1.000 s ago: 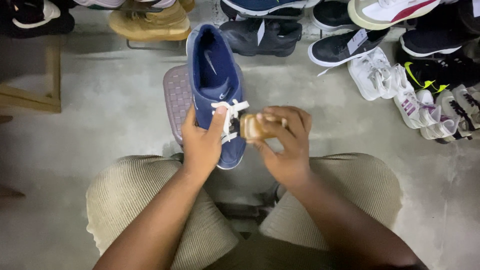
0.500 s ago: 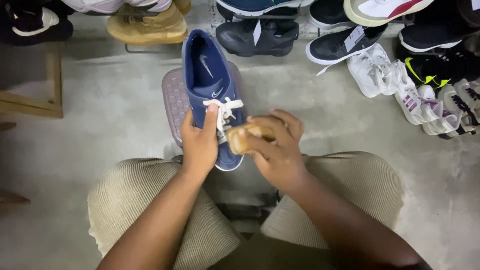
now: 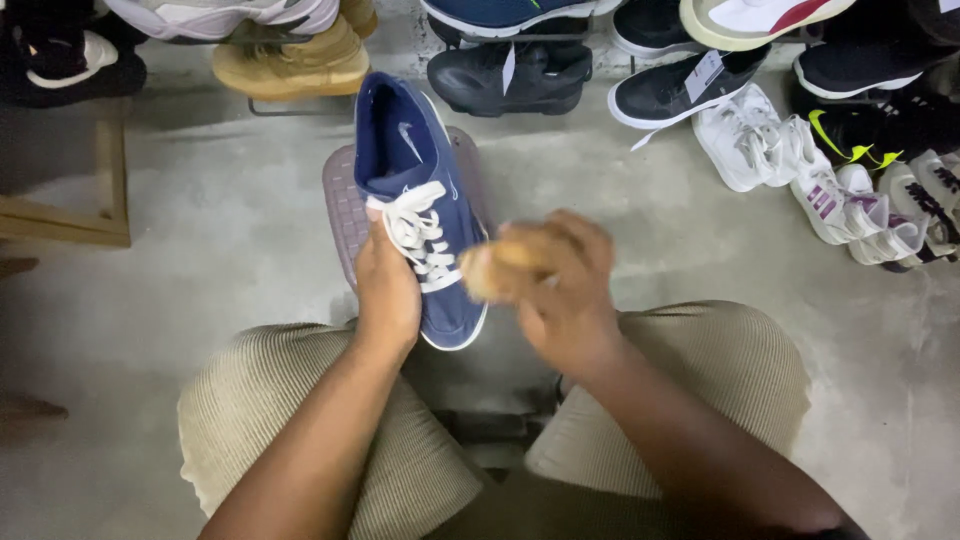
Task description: Cleaning a blue sneaker by scrubbing the midsole and upper with a handheld brush
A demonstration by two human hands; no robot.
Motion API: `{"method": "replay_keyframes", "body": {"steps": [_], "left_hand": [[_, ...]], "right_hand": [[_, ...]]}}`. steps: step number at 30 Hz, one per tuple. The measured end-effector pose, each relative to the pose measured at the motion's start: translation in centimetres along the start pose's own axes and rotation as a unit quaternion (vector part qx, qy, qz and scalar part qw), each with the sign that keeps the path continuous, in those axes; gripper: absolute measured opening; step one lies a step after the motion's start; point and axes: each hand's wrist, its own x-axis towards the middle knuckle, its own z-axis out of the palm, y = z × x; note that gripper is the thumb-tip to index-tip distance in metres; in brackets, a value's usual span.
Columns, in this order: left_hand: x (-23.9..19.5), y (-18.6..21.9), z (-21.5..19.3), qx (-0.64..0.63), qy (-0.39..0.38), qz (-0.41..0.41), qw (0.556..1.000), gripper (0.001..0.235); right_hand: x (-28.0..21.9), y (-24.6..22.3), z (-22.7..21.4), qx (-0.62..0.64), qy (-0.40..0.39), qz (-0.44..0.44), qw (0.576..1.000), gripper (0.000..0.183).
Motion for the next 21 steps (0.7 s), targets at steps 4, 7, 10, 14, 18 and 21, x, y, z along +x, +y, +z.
{"method": "replay_keyframes", "body": {"steps": [4,7,10,14,18,21], "left_hand": [[-0.3,1.9,0.3,0.024,-0.011,-0.026,0.999,0.064],[-0.7,3.9,0.8,-0.025,-0.004,-0.062,0.998,0.077],[-0.8,3.7,0.8,-0.019,-0.017,-0.055,0.998,0.074],[-0.7,3.3,0.7,-0.003,-0.054,-0.032,0.998,0.067],[-0.6,2.5,0.6,0.011,-0.091,-0.006,0.996,0.060],[-0.5,1.8,0.3,0.020,-0.115,0.010,0.993,0.055]], "right_hand": [[-0.3,1.5,-0.6,0.034,-0.023,0.125,0.991,0.041],[-2.3,1.3,0.2,0.290,-0.029,0.392,0.872,0.060],[-4.0,1.4,2.3,0.496,0.001,0.530,0.687,0.062],[-0.5,-1.2,1.5,0.635,-0.026,0.528,0.564,0.070],[-5.7,2.0,3.4,0.662,-0.073,0.489,0.564,0.071],[-2.4,0.1,2.0,0.649,-0.024,0.512,0.563,0.051]]}}
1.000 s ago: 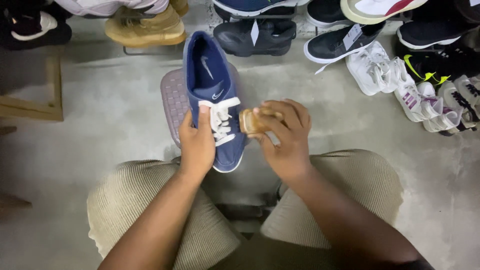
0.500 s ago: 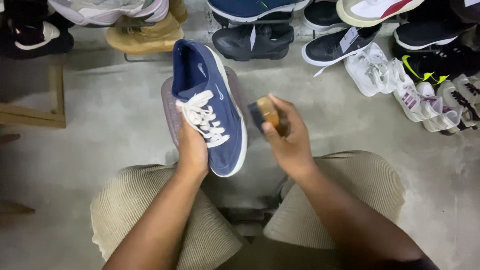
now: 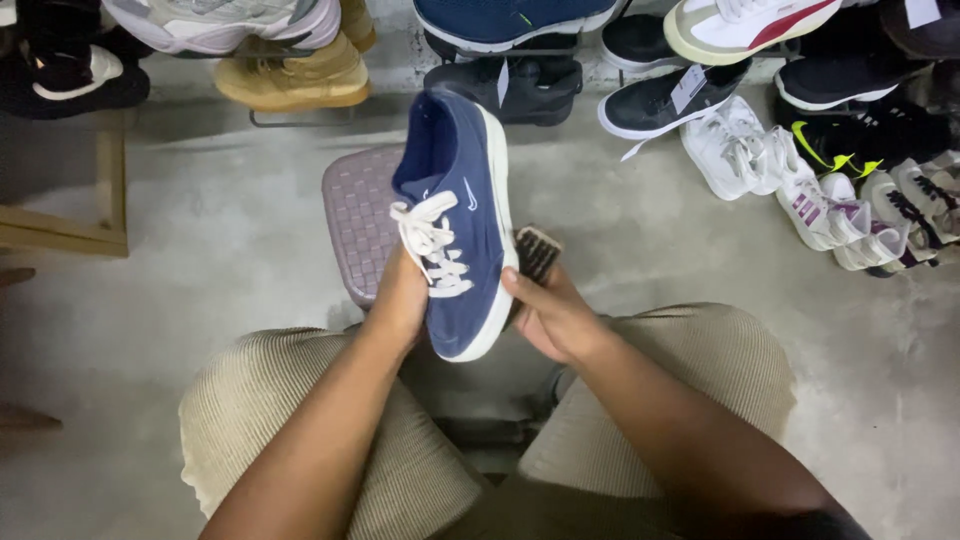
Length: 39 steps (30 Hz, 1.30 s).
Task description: Cleaning a blue sneaker by scrubbing the midsole and upper with a handheld brush
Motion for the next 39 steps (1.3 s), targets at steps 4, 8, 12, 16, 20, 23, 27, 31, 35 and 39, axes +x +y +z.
{"method": "replay_keyframes", "body": {"steps": [4,8,12,16,20,23,27,31,35,39], "left_hand": [[0.6,-1.6,0.0,0.008,-0.026,0.018,0.999,0.051],[4.1,-8.7,-0.4,-0.097,-0.025,0.001,0.995,0.046],[3.7,-6.1,-0.8,-0.290,-0.022,-0.103,0.951,0.044],[4.3,-5.9,-1.6,-0.289,-0.013,-0.097,0.952,0.051],[3.1,-7.4,-2.0,-0.260,0.033,-0.077,0.962,0.040],[4.0,-6.9,-0.8,-0.283,0.011,-0.038,0.958,0.038],[3.1,-5.7,-0.4,-0.215,0.058,-0.026,0.975,0.041],[2.5,-5.3,-0.2,-0.193,0.050,-0.010,0.980,0.042],[0.4,-3.6,-0.7,-0.057,-0.017,0.060,0.996,0.044],[-1.3,-1.9,0.2,0.122,-0.120,0.150,0.974,0.052]], "right_hand": [[0.2,-1.7,-1.3,-0.118,0.002,-0.019,0.993,0.038],[-0.9,-8.7,-8.7,-0.648,0.068,-0.253,0.715,0.049],[-1.1,-19.8,-25.9,-0.780,0.120,-0.386,0.477,0.057],[-8.2,-25.6,-25.2,-0.910,0.301,0.130,0.253,0.023],[-8.2,-25.1,-28.7,-0.926,0.280,0.125,0.222,0.050],[-5.6,-22.4,-28.9,-0.916,0.225,-0.145,0.299,0.043],[-0.1,-16.6,-19.3,-0.599,0.236,-0.061,0.763,0.067],[-1.6,-8.7,-0.8,-0.185,0.210,0.001,0.960,0.028],[-1.4,-3.7,2.7,-0.010,0.050,0.012,0.999,0.040],[-1.3,-1.4,0.1,0.090,-0.029,0.001,0.996,0.057]]}}
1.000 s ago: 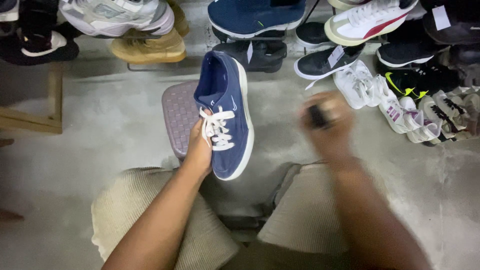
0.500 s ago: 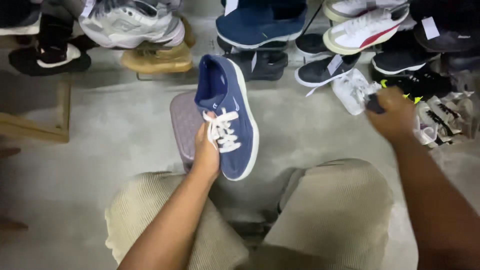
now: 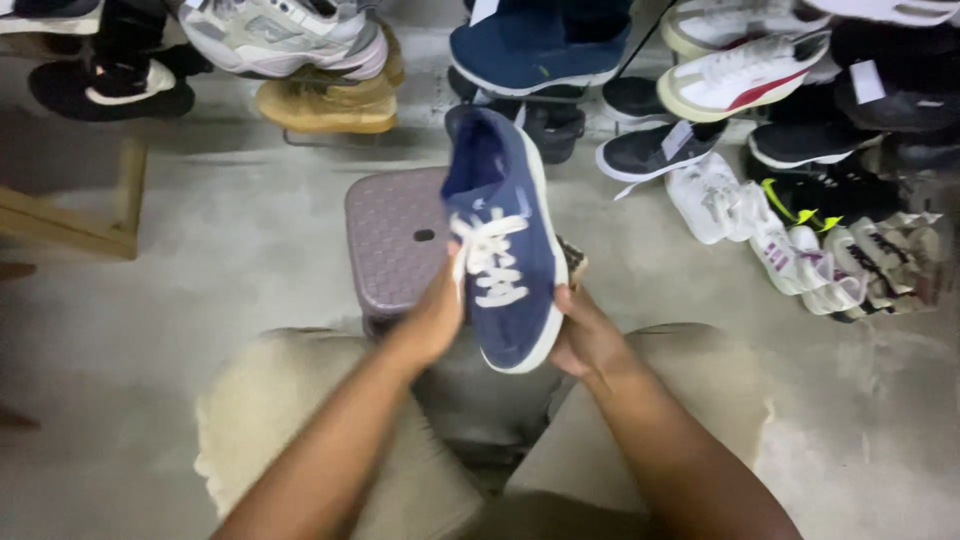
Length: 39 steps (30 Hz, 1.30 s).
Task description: Cleaning a blue sneaker by scrubbing the midsole and upper with a handheld brush
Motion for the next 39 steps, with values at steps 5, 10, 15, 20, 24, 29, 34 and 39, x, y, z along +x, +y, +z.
{"method": "replay_keyframes", "body": {"steps": [5,10,15,20,24,29,34,39], "left_hand": [[7.4,-7.5,-15.9,0.323,-0.034,-0.067,0.944,0.044],[5.3,-14.4,-34.6,0.694,0.061,-0.183,0.694,0.070],[8.6,-15.7,-28.6,0.467,0.123,0.012,0.876,0.036],[6.4,-3.4,-10.5,0.106,0.111,0.035,0.988,0.011],[2.7,3.5,-0.8,-0.319,0.114,-0.297,0.893,0.051],[0.9,4.4,1.5,-0.536,0.103,-0.279,0.790,0.075],[1.2,-2.6,2.2,-0.589,0.170,-0.205,0.763,0.096],[2.7,0.7,0.3,-0.483,0.187,-0.306,0.799,0.080]], "right_hand": [[-1.4,-3.8,1.9,-0.056,-0.019,-0.030,0.998,0.057],[-1.7,-2.8,-5.4,-0.065,-0.097,-0.039,0.992,0.070],[-2.8,-1.9,-6.1,-0.048,-0.020,-0.035,0.998,0.071],[-1.2,-2.4,-0.9,-0.020,-0.024,-0.040,0.999,0.066],[-1.0,-0.8,-2.8,-0.002,-0.033,-0.011,0.999,0.063],[-2.0,-0.4,1.5,-0.054,-0.022,-0.004,0.998,0.069],[-1.7,-1.3,4.3,-0.129,0.033,-0.008,0.991,0.071],[-1.0,-2.3,2.8,-0.343,0.064,-0.005,0.937,0.072]]}}
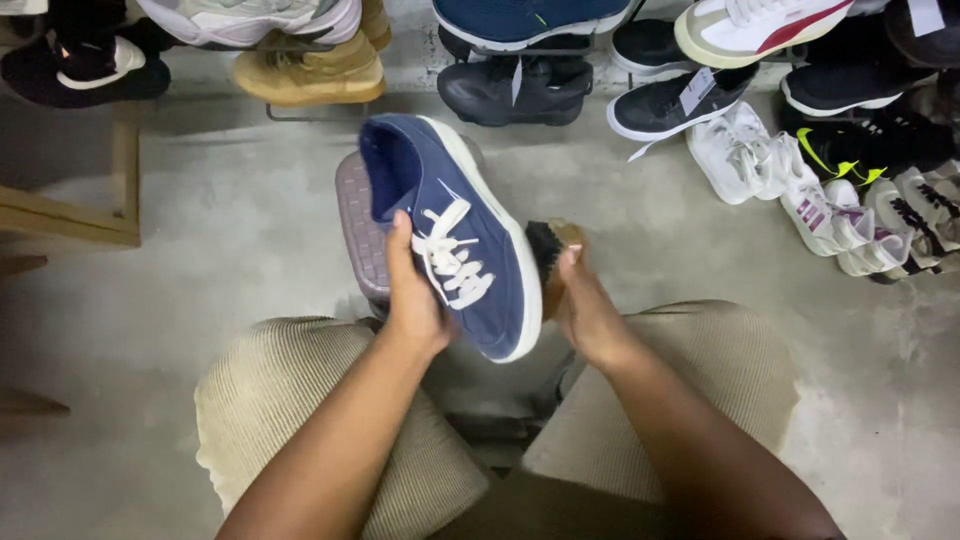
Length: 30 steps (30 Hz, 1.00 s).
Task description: Cleaning a blue sneaker by scrubbing the midsole and upper with a handheld brush
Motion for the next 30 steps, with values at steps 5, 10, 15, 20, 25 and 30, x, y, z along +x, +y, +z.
{"method": "replay_keyframes", "body": {"steps": [5,10,15,20,25,30], "left_hand": [[1.1,0.7,-1.4,0.060,0.018,0.140,0.988,0.063],[-1.8,1.8,0.5,0.226,0.091,0.262,0.934,0.073],[-0.7,1.3,-1.0,0.225,0.004,0.355,0.907,0.063],[-0.5,1.2,-1.3,0.268,0.032,0.331,0.904,0.060],[2.0,-0.1,-4.3,0.290,0.004,0.341,0.894,0.049],[1.9,0.0,-4.1,0.268,0.000,0.348,0.898,0.048]], "right_hand": [[-0.1,1.3,-1.6,-0.214,0.020,-0.293,0.931,0.055],[0.5,0.3,-0.8,-0.388,0.033,-0.439,0.810,0.063],[1.4,1.8,-2.0,-0.408,0.073,-0.422,0.807,0.064],[0.2,1.0,0.2,-0.444,0.039,-0.464,0.765,0.053],[0.9,0.3,-0.6,-0.457,0.063,-0.435,0.773,0.049],[-0.3,0.0,0.6,-0.385,0.020,-0.400,0.832,0.064]]}}
